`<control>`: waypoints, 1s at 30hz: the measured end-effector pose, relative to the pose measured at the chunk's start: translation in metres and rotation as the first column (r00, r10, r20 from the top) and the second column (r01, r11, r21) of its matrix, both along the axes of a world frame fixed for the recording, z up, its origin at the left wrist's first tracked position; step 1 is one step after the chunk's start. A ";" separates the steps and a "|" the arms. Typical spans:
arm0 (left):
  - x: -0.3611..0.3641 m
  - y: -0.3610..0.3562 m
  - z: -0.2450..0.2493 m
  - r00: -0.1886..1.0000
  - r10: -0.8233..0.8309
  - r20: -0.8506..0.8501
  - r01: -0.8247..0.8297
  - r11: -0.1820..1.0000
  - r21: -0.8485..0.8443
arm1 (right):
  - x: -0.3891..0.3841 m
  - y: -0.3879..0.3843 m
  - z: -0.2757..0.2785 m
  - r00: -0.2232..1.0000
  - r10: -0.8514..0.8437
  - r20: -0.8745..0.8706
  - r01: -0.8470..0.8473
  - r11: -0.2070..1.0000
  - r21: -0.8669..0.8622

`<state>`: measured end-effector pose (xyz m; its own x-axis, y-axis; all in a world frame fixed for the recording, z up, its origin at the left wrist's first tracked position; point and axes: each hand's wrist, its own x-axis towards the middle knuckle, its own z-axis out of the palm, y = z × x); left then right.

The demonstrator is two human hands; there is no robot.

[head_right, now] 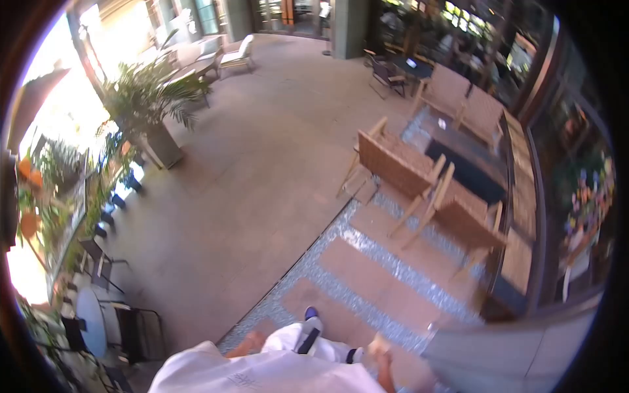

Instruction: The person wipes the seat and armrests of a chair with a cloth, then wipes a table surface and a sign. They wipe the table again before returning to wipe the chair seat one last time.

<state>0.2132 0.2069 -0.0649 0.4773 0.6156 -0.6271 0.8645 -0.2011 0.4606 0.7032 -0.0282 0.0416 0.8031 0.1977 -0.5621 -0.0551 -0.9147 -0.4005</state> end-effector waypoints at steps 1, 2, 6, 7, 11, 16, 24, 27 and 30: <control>-0.023 0.025 0.022 0.947 0.320 -0.024 -0.319 0.933 -0.163 | -0.017 0.012 -0.012 0.997 0.078 0.002 -0.077 0.991 -0.111; -0.102 0.084 0.066 0.792 0.594 -0.141 -0.610 0.763 -0.214 | -0.059 0.034 -0.028 0.986 0.147 -0.082 -0.161 0.968 -0.195; -0.032 0.242 0.181 0.723 0.687 0.079 -0.667 0.723 -0.183 | -0.066 0.122 -0.012 0.988 -0.038 -0.149 0.003 0.974 -0.229; -0.016 0.272 0.192 0.678 0.719 0.154 -0.673 0.692 -0.263 | -0.060 0.148 -0.006 0.995 -0.019 -0.098 -0.007 0.967 -0.256; 0.024 0.366 0.196 0.486 0.824 0.290 -0.752 0.564 -0.341 | 0.009 0.309 -0.025 0.952 0.227 0.204 -0.190 0.964 -0.186; -0.002 0.396 0.053 -0.058 0.998 -0.036 -0.740 -0.067 -0.670 | 0.089 0.579 -0.017 0.883 0.392 0.259 -0.432 0.894 0.119; 0.118 0.520 0.217 0.416 0.847 -0.330 -0.907 0.365 -0.209 | 0.135 0.975 0.116 0.546 0.626 0.557 -0.838 0.422 0.347; 0.137 0.585 0.215 0.216 0.912 -0.349 -0.973 0.172 -0.154 | 0.143 1.088 0.124 0.394 0.703 0.592 -0.918 0.331 0.218; 0.107 0.646 0.133 0.450 0.791 -0.415 -0.891 0.431 -0.145 | 0.165 1.182 0.097 0.237 0.759 0.607 -0.969 0.228 0.094</control>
<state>0.3199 0.8528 0.0679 -0.3741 0.3699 -0.8504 0.5977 0.7973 0.0838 0.8682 1.1535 0.1389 0.0362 0.9974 0.0626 0.9003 -0.0054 -0.4352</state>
